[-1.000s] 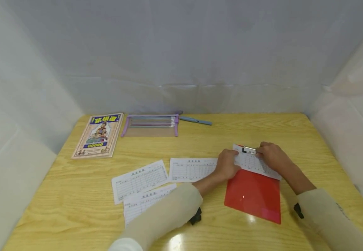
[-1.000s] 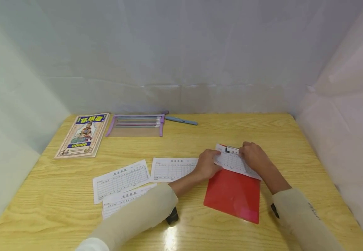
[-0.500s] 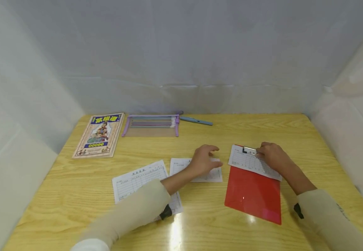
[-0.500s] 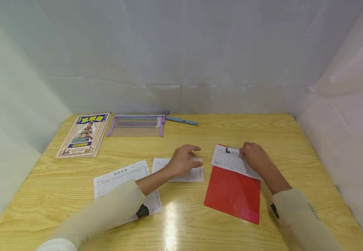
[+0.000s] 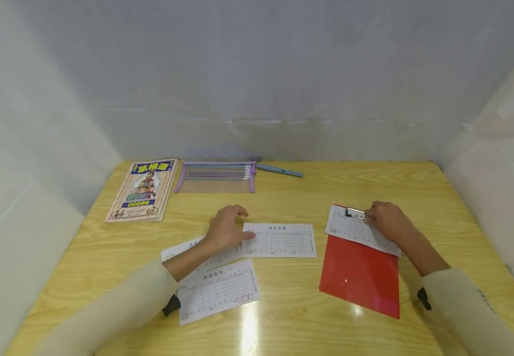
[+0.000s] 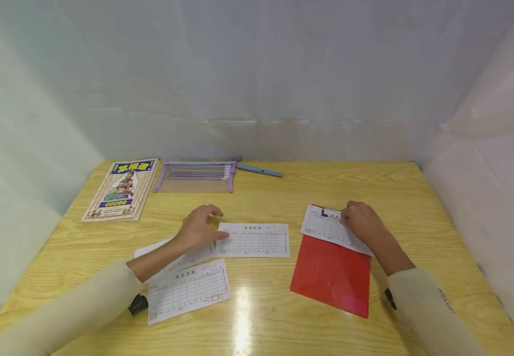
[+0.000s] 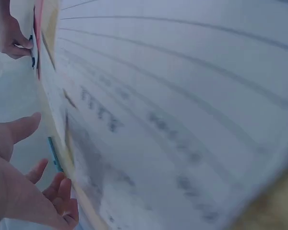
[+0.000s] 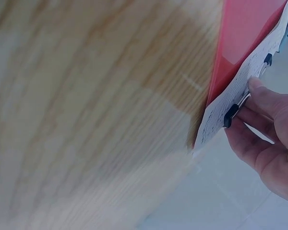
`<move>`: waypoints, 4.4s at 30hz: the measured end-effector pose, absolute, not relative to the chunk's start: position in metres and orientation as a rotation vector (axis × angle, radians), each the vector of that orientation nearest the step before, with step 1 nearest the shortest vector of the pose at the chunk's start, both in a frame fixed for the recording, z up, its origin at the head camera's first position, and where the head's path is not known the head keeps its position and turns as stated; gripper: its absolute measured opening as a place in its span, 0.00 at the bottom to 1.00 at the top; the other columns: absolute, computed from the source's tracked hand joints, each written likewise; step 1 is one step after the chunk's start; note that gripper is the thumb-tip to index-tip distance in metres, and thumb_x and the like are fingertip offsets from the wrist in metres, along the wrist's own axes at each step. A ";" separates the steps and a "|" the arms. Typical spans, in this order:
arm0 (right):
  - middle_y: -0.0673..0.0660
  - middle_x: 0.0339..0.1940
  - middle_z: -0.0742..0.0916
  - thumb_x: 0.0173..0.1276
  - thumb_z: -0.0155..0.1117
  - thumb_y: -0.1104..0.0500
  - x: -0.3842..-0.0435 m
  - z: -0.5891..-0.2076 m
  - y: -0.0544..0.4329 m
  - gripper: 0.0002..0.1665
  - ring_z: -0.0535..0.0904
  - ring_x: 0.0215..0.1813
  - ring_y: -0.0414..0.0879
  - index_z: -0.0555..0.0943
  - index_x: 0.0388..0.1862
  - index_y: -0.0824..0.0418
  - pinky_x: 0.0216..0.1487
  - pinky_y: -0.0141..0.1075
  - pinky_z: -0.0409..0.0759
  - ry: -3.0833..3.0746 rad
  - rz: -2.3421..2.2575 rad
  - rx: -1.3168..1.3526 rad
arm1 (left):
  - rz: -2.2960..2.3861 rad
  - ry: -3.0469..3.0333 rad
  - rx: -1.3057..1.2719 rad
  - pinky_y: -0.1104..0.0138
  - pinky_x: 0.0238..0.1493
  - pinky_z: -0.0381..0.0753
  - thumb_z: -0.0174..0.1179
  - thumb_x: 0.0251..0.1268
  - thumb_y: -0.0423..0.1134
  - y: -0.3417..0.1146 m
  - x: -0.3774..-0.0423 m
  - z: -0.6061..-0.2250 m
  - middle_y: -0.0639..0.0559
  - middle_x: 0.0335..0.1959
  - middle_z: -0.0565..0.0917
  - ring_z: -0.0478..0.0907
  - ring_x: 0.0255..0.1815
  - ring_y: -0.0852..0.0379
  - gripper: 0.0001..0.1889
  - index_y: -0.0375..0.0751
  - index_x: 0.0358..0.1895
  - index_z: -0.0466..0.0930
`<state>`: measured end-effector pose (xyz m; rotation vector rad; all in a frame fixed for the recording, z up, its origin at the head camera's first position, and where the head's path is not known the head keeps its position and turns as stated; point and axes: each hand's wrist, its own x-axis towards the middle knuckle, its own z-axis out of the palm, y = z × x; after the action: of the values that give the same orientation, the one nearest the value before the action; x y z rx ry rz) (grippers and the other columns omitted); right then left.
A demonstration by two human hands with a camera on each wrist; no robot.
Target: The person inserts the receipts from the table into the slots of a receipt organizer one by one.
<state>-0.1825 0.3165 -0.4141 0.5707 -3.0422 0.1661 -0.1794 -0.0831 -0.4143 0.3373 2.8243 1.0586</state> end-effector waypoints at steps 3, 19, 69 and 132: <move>0.59 0.27 0.81 0.58 0.68 0.64 -0.183 -0.414 0.317 0.11 0.77 0.29 0.49 0.84 0.38 0.71 0.33 0.42 0.79 -3.035 0.161 0.583 | 1.018 2.835 0.338 0.48 0.56 0.61 0.75 0.43 0.45 -0.092 -0.175 -0.421 0.46 0.48 0.80 0.73 0.52 0.46 0.27 0.40 0.49 0.78; 0.59 0.27 0.81 0.59 0.67 0.64 -0.182 -0.414 0.316 0.12 0.77 0.29 0.49 0.84 0.40 0.71 0.34 0.43 0.79 -3.055 0.190 0.565 | 0.926 2.849 0.432 0.53 0.52 0.54 0.75 0.42 0.42 -0.084 -0.175 -0.432 0.47 0.52 0.82 0.69 0.55 0.46 0.17 0.45 0.38 0.83; 0.60 0.28 0.82 0.58 0.68 0.64 -0.182 -0.414 0.317 0.15 0.75 0.28 0.47 0.84 0.42 0.73 0.32 0.40 0.77 -3.077 0.201 0.510 | 1.660 2.365 0.374 0.72 0.31 0.78 0.67 0.53 0.28 -0.037 -0.193 -0.380 0.47 0.53 0.81 0.79 0.40 0.57 0.16 0.39 0.47 0.82; 0.60 0.26 0.81 0.61 0.63 0.68 -0.180 -0.418 0.317 0.04 0.80 0.30 0.53 0.84 0.32 0.70 0.33 0.43 0.81 -2.956 0.084 0.643 | 1.022 2.743 0.655 0.69 0.59 0.72 0.69 0.47 0.31 0.114 -0.172 -0.433 0.42 0.51 0.81 0.76 0.54 0.52 0.27 0.32 0.55 0.76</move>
<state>-0.1802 0.3172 -0.4181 0.6428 -2.9555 0.0840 -0.1718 0.1139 -0.4333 0.6554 2.7432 1.0223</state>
